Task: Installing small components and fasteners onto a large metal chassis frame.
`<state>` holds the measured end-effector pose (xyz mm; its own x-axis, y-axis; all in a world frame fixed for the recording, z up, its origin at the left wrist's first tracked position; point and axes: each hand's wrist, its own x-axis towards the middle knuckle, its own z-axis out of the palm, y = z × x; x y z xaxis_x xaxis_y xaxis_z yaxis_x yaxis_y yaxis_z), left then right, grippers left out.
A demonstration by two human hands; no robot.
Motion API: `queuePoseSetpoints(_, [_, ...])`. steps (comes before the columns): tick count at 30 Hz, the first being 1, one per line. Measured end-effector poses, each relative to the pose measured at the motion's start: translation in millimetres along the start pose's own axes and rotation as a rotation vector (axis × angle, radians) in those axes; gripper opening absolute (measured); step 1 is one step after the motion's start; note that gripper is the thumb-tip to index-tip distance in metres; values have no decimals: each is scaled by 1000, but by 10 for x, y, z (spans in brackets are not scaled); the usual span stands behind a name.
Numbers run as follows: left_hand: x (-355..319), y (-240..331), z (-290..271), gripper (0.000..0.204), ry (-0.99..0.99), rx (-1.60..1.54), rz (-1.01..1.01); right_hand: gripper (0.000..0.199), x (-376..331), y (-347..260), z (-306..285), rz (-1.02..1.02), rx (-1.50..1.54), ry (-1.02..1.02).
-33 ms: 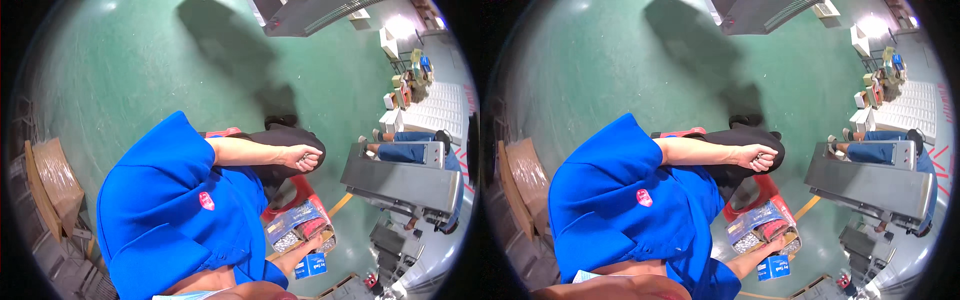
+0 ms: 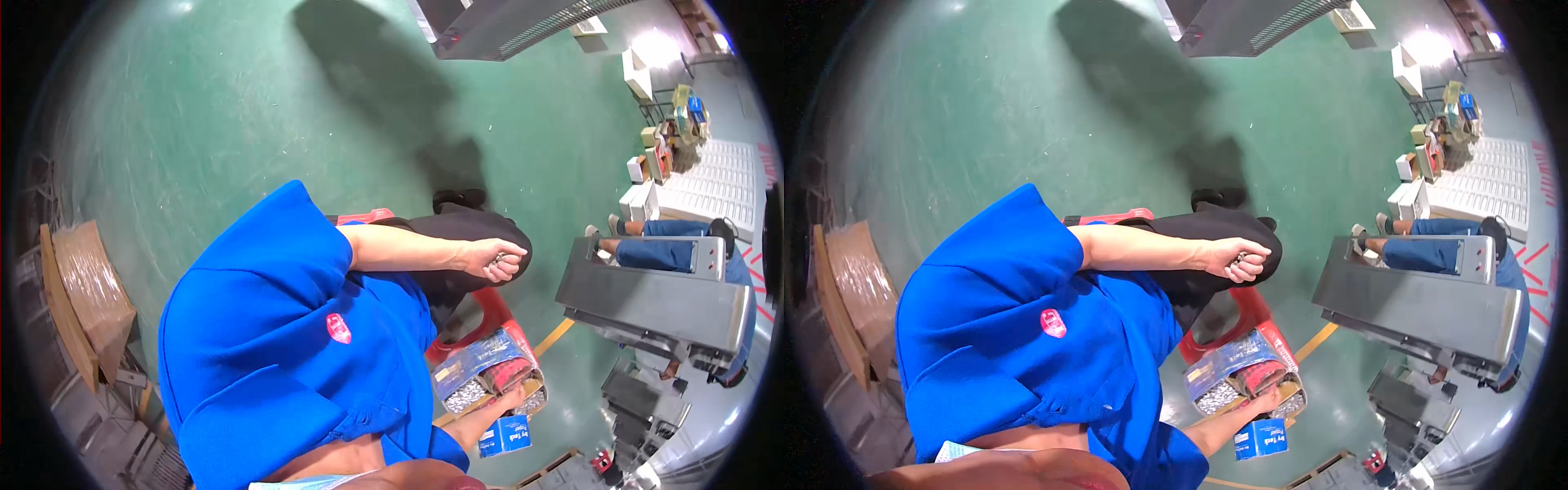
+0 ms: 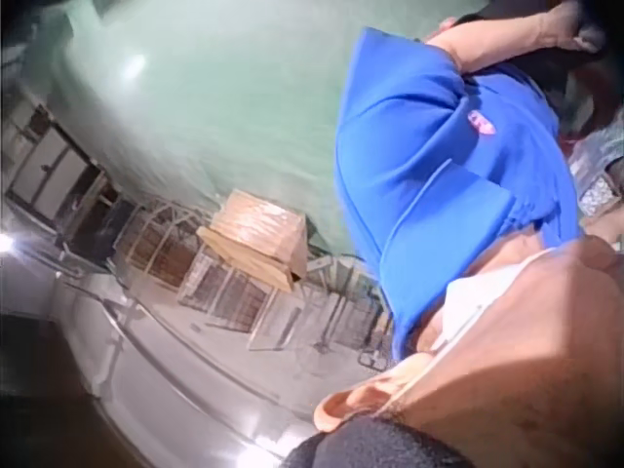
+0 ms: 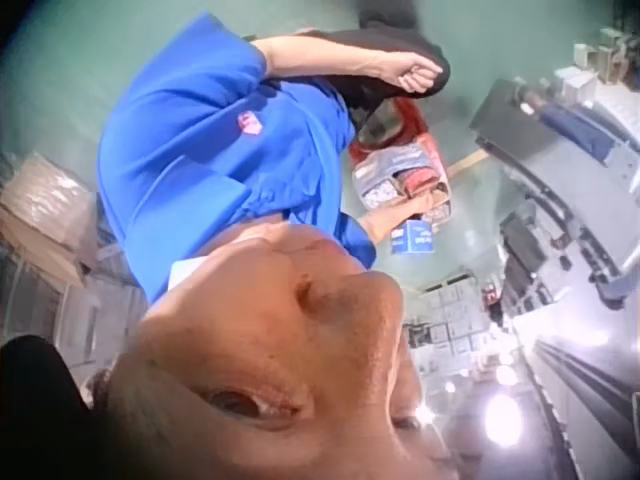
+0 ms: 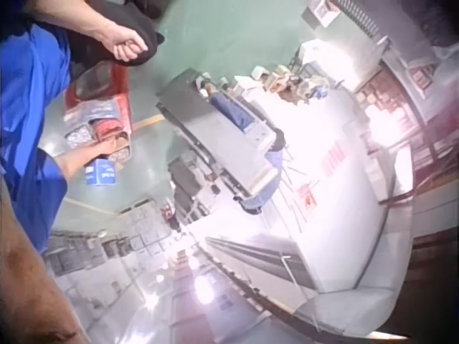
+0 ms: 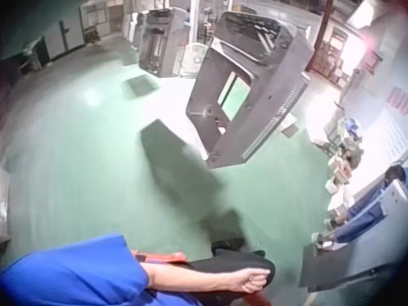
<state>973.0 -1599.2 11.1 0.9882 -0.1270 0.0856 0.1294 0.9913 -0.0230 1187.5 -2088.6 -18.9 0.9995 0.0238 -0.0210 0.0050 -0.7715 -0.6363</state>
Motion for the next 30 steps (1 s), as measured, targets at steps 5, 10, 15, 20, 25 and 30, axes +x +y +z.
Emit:
queuePoseSetpoints(5, [-54,59,33,49,-8,-14,39,26,-21,-522,220,-105,91,-93])
queuePoseSetpoints(10, [-45,26,7,49,-58,-15,11,25,-413,-911,368,-242,-57,-82])
queuePoseSetpoints(15, [-67,40,24,48,-22,-9,-2,24,-714,-1376,589,-362,-132,-145])
queuePoseSetpoints(20, [-79,52,2,46,-42,-17,18,24,-867,-1660,788,-437,-159,-203])
queuePoseSetpoints(25, [-77,63,-21,48,-45,15,30,23,-931,-1823,896,-480,-168,-252])
queuePoseSetpoints(30, [-49,22,-6,44,-32,-2,31,22,-977,-1886,947,-509,-173,-286])
